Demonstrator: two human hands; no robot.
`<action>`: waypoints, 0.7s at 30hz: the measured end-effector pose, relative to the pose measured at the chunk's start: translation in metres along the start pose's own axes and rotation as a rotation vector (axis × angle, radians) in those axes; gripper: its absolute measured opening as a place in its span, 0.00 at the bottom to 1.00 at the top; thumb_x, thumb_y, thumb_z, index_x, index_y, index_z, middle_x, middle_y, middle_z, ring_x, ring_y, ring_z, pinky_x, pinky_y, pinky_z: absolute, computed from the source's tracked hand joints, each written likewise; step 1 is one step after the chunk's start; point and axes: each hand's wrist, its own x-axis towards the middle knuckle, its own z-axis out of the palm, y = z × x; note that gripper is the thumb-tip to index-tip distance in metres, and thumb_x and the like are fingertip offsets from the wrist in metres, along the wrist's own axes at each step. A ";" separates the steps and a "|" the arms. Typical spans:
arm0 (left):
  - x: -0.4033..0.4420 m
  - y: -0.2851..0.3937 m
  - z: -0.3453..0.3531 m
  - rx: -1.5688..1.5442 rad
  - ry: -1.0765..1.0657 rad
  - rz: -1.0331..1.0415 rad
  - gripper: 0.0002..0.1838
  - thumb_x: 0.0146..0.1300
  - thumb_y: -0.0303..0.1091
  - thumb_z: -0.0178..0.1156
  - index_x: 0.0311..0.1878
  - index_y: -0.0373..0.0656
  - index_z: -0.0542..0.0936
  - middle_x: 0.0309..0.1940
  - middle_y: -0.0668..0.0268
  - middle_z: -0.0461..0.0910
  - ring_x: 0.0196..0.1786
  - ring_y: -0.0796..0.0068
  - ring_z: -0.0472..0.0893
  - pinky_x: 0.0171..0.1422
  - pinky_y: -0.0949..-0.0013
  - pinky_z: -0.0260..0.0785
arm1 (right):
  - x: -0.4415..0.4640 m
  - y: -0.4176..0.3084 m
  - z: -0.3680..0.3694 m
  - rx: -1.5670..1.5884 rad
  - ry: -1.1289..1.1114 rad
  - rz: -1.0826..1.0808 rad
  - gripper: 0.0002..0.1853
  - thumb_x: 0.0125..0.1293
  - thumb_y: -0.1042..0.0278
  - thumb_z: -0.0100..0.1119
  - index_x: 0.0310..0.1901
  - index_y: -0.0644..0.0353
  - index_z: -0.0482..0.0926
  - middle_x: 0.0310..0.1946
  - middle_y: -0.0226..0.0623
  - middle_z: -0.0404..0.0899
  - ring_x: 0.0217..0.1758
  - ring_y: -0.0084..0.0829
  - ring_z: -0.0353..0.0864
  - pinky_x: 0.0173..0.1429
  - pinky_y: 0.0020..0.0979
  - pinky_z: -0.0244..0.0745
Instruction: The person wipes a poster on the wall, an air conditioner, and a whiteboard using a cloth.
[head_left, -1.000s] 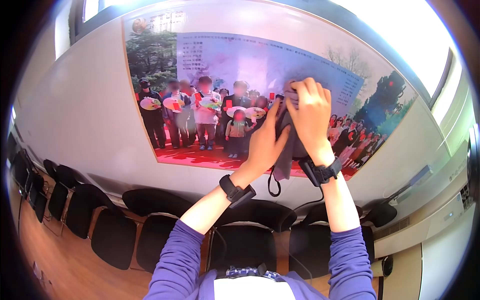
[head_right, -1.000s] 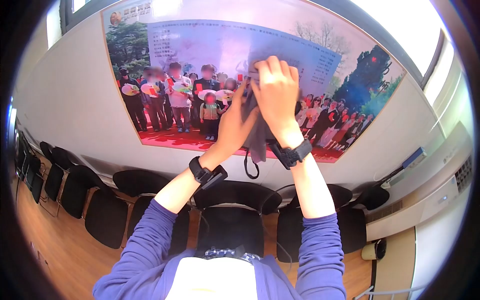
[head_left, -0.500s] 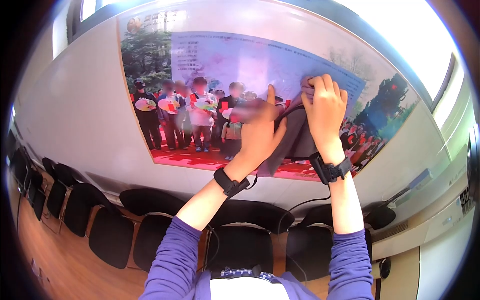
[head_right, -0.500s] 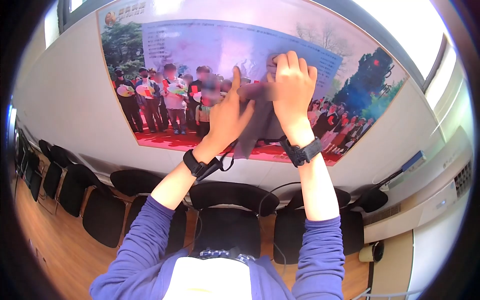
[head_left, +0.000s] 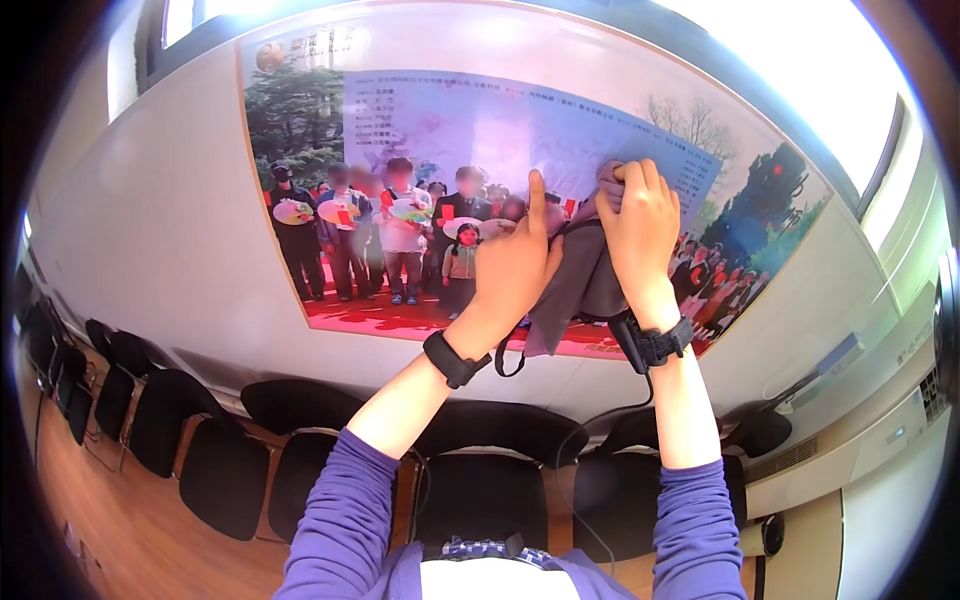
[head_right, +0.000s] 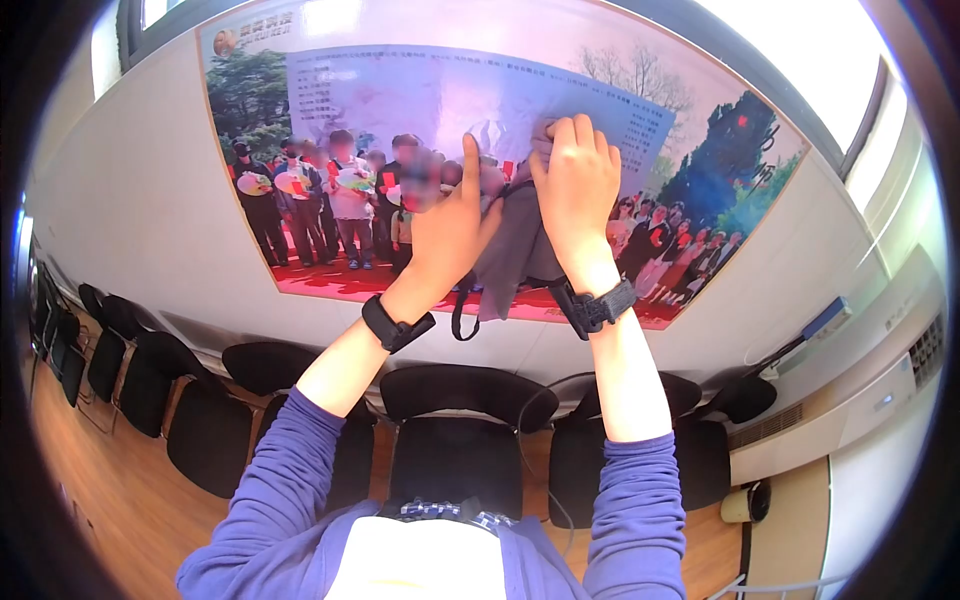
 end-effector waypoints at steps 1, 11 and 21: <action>0.001 -0.001 0.003 0.015 0.031 0.016 0.48 0.57 0.41 0.63 0.74 0.34 0.47 0.16 0.62 0.75 0.18 0.62 0.77 0.22 0.63 0.69 | 0.000 -0.001 0.001 -0.001 -0.002 -0.001 0.11 0.48 0.70 0.66 0.35 0.57 0.76 0.34 0.34 0.74 0.40 0.38 0.76 0.44 0.37 0.67; 0.002 0.005 0.003 0.127 0.061 0.014 0.50 0.51 0.39 0.65 0.73 0.32 0.49 0.14 0.63 0.75 0.15 0.65 0.76 0.17 0.65 0.67 | -0.004 -0.003 0.000 0.003 -0.050 -0.030 0.13 0.47 0.71 0.67 0.35 0.57 0.76 0.35 0.34 0.74 0.40 0.38 0.76 0.44 0.38 0.68; 0.003 0.007 0.004 0.139 0.078 0.031 0.48 0.48 0.36 0.64 0.73 0.36 0.53 0.16 0.62 0.76 0.16 0.63 0.77 0.19 0.65 0.69 | -0.015 -0.005 0.002 0.078 -0.094 -0.011 0.14 0.47 0.71 0.68 0.36 0.57 0.75 0.35 0.35 0.74 0.41 0.40 0.76 0.45 0.39 0.69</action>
